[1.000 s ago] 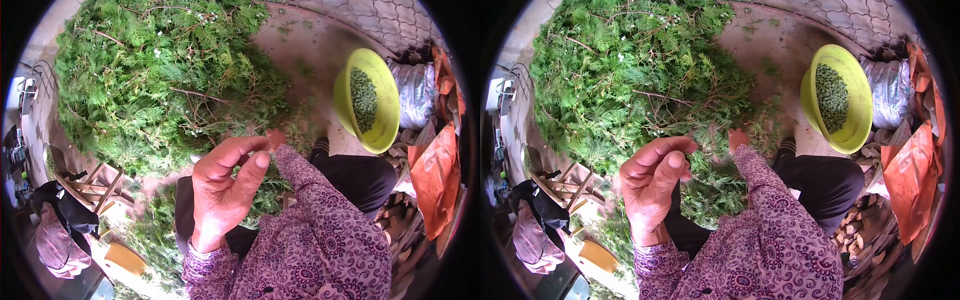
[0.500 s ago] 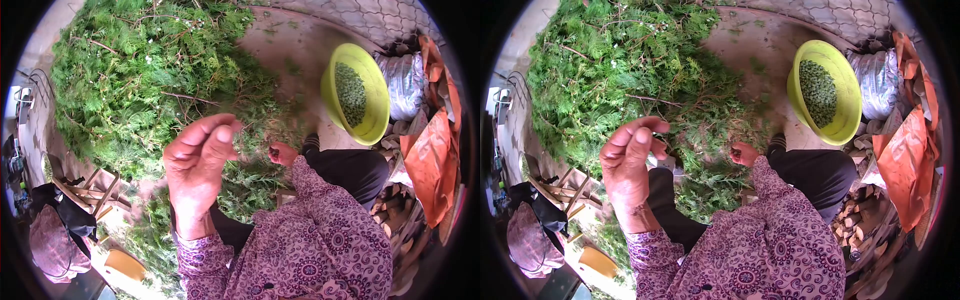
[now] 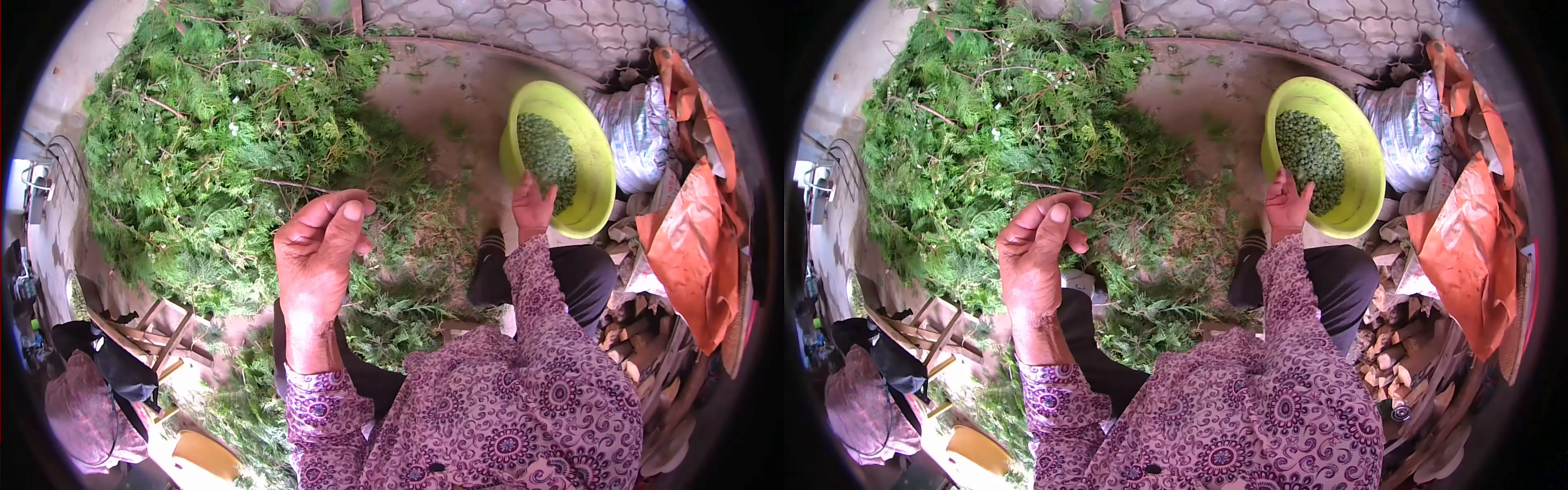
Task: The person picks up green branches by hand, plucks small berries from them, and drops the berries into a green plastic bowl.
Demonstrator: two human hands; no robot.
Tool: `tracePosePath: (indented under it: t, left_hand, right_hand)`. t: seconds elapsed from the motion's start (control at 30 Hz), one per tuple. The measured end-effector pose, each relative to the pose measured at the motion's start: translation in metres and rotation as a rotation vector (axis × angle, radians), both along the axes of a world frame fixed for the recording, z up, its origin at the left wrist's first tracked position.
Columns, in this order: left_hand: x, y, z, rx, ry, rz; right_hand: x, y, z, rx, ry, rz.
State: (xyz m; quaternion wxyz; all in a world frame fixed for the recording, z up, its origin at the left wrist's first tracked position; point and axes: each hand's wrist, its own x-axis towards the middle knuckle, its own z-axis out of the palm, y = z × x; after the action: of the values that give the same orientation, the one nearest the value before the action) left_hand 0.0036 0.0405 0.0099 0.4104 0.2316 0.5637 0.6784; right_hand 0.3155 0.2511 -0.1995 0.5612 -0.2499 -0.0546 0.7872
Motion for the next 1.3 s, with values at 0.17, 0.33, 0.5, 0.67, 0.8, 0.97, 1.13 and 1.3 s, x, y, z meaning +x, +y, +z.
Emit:
tracePosePath:
  t: [0.17,0.33,0.5,0.67,0.8,0.97,1.13,1.3]
  left_hand:
    - [0.003,0.003,-0.001,0.006,0.021,-0.014]
    - [0.006,0.003,0.000,-0.021,0.022,0.001]
    - [0.012,0.005,0.006,-0.100,0.016,0.042]
    - [0.011,0.004,0.003,-0.084,-0.061,-0.030]
    - [0.012,0.007,0.004,-0.093,-0.077,-0.041]
    - [0.011,0.002,0.001,-0.062,-0.077,-0.059]
    - [0.013,0.002,0.004,-0.056,0.011,0.000]
    - [0.011,0.006,-0.003,-0.008,0.022,-0.071]
  right_hand:
    - [0.007,-0.011,-0.087,0.248,-0.933,0.687]
    - [-0.061,-0.062,-0.118,0.764,-1.999,1.139]
    - [-0.093,-0.034,-0.147,0.781,-2.017,0.971]
    - [-0.117,-0.004,-0.160,0.574,-1.660,1.150]
    - [-0.118,-0.023,-0.166,0.731,-2.087,1.480]
    - [-0.077,-0.062,-0.166,0.890,-1.982,1.133]
    - [-0.041,-0.088,-0.132,0.811,-1.676,1.002]
    - [-0.052,-0.100,-0.035,0.671,-1.580,0.934]
